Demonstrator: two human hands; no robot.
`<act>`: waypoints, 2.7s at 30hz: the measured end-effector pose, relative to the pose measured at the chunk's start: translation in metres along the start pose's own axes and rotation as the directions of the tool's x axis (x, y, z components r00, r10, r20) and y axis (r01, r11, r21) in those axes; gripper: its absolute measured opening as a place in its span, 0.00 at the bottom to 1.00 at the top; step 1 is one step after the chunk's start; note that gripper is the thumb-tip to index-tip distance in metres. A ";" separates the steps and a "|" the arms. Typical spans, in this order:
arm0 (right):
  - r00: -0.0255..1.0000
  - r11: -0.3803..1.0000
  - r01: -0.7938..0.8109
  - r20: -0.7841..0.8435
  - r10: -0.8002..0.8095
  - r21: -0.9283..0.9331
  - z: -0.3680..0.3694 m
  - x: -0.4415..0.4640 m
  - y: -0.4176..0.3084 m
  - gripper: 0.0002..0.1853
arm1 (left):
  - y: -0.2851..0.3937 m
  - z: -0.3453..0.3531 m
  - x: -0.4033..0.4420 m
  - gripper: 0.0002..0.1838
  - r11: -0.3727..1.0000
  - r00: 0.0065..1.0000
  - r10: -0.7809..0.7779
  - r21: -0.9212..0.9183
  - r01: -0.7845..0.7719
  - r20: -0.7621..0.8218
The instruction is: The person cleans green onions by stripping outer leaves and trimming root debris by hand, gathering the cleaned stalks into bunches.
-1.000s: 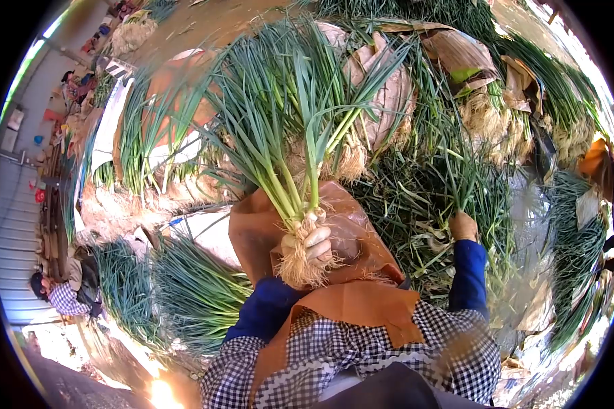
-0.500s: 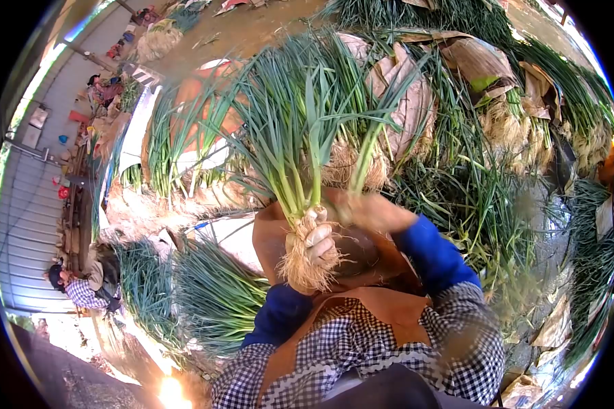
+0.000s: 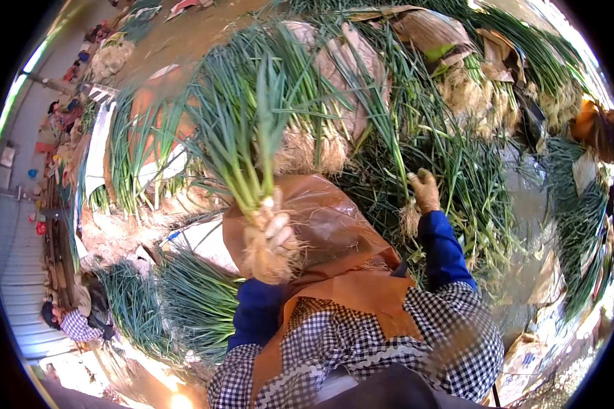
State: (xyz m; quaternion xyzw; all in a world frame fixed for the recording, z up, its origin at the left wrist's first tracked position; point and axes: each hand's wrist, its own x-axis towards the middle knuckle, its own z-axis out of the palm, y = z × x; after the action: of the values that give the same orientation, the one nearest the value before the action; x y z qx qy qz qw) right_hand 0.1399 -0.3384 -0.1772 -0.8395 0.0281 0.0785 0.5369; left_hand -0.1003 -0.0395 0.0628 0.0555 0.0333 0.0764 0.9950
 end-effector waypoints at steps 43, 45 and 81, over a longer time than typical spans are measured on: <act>0.916 0.427 0.368 0.401 -0.013 -0.826 -0.071 -0.044 -0.130 0.26 | -0.102 -0.133 0.067 0.23 0.955 0.991 0.023 0.295 0.017 -0.132; 0.862 0.824 0.443 0.420 -0.283 -0.353 -0.015 -0.046 -0.145 0.26 | -0.101 -0.123 0.066 0.22 0.928 0.986 -0.007 0.365 0.068 -0.165; 0.959 0.099 0.233 0.246 0.144 -0.967 -0.135 -0.049 -0.064 0.20 | -0.104 -0.150 0.071 0.27 0.995 0.968 -0.099 -0.013 0.099 -0.231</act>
State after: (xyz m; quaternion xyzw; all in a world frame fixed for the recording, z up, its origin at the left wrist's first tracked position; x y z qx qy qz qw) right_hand 0.1134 -0.4354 -0.0567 -0.9608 -0.1335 0.1776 -0.1659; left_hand -0.0259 -0.1145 -0.1022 0.0440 0.1515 0.0325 0.9869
